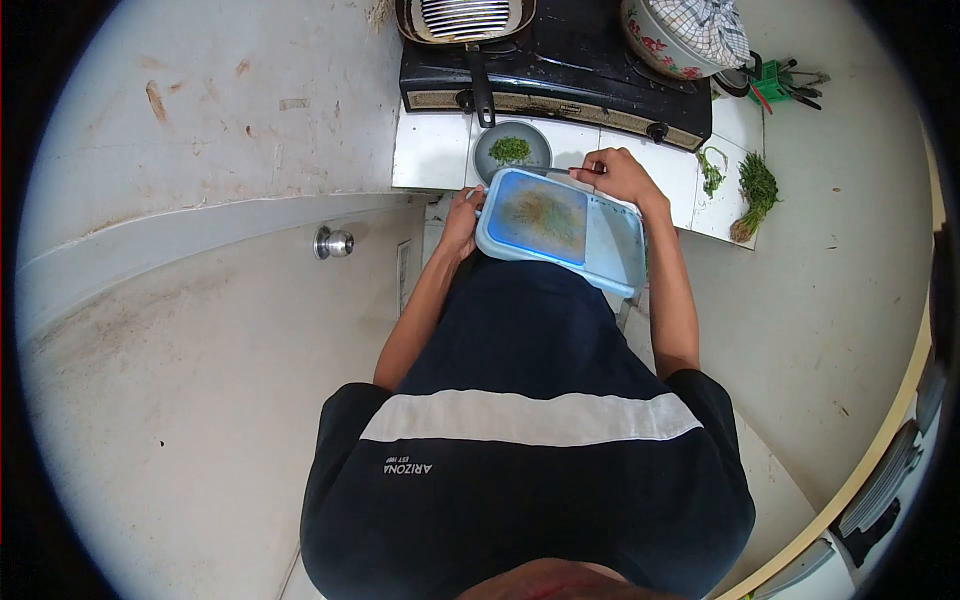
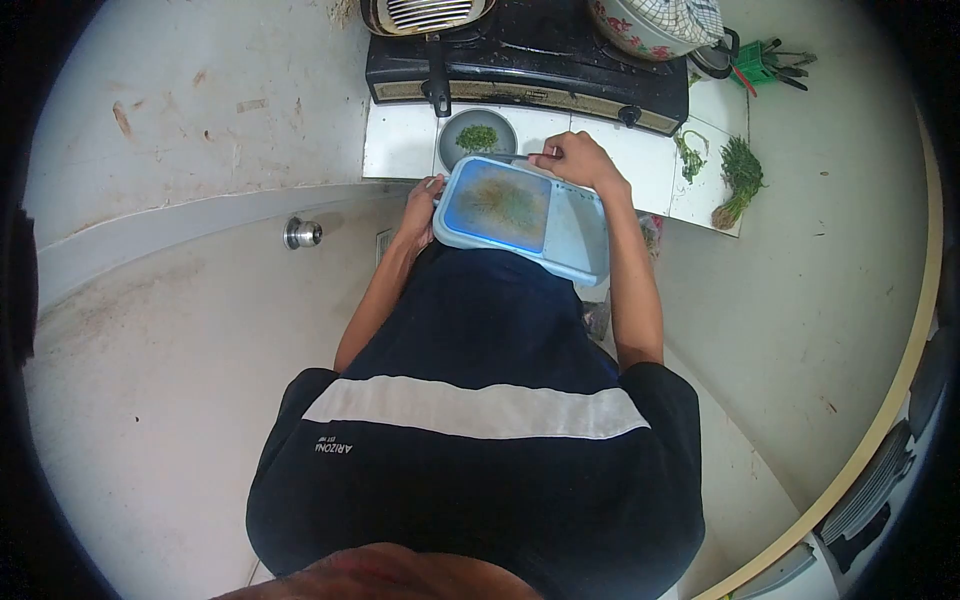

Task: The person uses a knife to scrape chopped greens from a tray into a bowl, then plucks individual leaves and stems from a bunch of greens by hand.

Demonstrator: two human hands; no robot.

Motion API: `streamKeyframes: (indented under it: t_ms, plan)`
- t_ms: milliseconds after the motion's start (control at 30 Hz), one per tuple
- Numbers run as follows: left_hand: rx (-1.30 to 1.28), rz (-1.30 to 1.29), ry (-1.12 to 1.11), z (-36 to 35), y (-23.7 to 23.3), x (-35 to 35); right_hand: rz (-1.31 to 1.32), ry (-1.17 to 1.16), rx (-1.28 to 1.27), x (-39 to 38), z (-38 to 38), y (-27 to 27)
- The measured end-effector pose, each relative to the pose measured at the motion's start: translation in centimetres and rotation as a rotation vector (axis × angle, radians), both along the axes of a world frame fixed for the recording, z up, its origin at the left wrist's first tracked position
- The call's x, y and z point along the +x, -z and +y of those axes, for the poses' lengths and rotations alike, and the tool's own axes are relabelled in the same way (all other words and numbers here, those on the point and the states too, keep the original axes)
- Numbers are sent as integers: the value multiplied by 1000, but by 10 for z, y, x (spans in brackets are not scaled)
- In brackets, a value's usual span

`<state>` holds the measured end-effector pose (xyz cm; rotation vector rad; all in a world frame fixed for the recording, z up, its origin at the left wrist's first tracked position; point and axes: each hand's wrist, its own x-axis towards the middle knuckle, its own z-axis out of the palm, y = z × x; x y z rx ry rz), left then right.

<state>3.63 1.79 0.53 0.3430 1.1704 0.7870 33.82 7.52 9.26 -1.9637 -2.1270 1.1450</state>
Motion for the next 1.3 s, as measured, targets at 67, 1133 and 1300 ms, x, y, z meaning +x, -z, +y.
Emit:
streamKeyframes:
  t_ms: [67, 1133, 1300]
  plan:
    - [-6, -3, -32, 1, -1, -3, -31, -22, -2, 6, 1, 1]
    - [-42, -35, -266, -26, -9, -107, -75, -133, 58, 20, -6, -13]
    - [-21, -52, -258, -26, -4, -110, -47, -71, 190, 8, -1, 5]
